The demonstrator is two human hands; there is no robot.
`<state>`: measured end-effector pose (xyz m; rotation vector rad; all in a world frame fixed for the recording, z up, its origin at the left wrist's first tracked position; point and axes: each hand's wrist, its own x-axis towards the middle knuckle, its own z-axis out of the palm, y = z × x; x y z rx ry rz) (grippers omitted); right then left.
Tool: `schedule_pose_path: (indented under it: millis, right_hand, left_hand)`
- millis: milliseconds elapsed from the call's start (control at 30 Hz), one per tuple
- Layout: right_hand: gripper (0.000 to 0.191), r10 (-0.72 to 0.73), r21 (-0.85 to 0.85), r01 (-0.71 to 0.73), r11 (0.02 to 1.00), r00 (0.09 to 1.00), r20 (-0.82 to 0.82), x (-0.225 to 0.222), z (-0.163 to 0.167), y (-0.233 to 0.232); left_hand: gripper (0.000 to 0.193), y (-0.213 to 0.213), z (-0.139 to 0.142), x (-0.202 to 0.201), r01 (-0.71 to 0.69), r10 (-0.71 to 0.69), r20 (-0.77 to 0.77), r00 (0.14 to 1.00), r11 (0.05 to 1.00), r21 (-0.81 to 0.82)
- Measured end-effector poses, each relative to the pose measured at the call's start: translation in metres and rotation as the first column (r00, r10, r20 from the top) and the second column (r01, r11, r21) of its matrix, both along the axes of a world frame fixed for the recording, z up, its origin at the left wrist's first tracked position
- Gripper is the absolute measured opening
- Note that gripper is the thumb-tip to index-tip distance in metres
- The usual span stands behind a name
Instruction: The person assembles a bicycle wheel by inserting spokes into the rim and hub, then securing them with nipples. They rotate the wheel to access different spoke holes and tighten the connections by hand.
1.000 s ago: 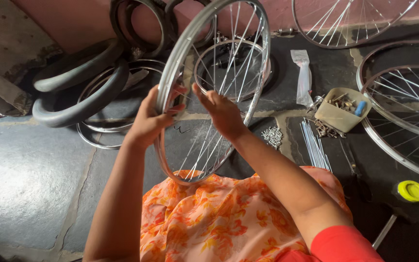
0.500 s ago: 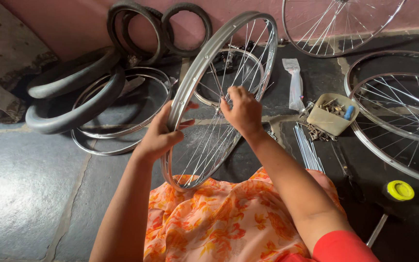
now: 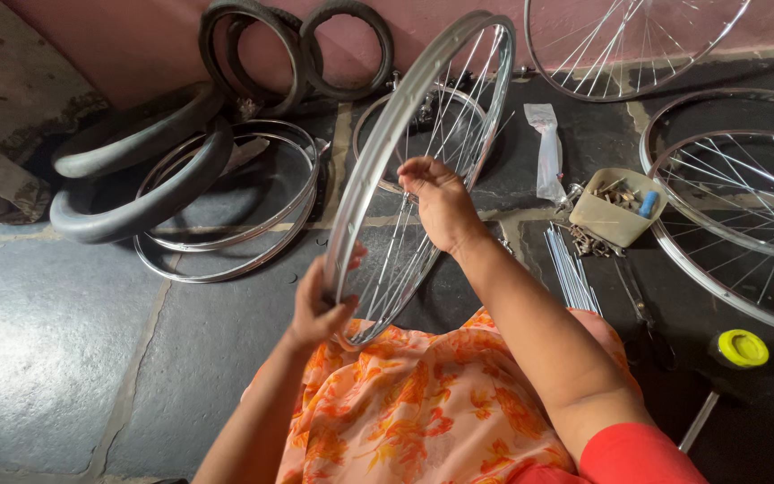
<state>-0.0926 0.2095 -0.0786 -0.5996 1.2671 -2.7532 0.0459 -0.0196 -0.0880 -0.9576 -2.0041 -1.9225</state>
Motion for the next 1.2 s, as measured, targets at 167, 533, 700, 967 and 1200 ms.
schedule_pose_path:
  millis: [167,533,700,967,1200]
  right_hand:
    - [0.016,0.023,0.024,-0.022,0.999,1.000,-0.006,0.006,-0.009,-0.005]
    - [0.026,-0.031,0.410,0.064,0.910,0.996,-0.087,0.005,-0.028,0.030]
    - [0.020,-0.436,0.625,0.392,0.675,0.895,-0.090,-0.044,-0.121,0.126]
    - [0.015,-0.440,0.986,0.030,-0.167,0.892,-0.101,-0.033,-0.258,0.143]
    - [0.027,-0.538,0.973,-0.229,0.031,0.817,0.209,-0.051,-0.268,0.117]
  left_hand:
    - [0.073,0.017,0.033,-0.008,-0.195,0.191,-0.071,0.979,0.980,-0.048]
    - [0.035,0.032,0.118,-0.059,0.035,0.019,0.406,0.914,0.991,-0.126]
    - [0.021,0.010,0.122,-0.059,0.016,0.018,0.404,0.914,0.997,-0.080]
    - [0.023,0.010,0.121,-0.065,0.000,0.008,0.489,0.872,1.000,-0.017]
    - [0.026,0.007,0.119,-0.071,0.014,-0.026,0.529,0.848,1.000,0.026]
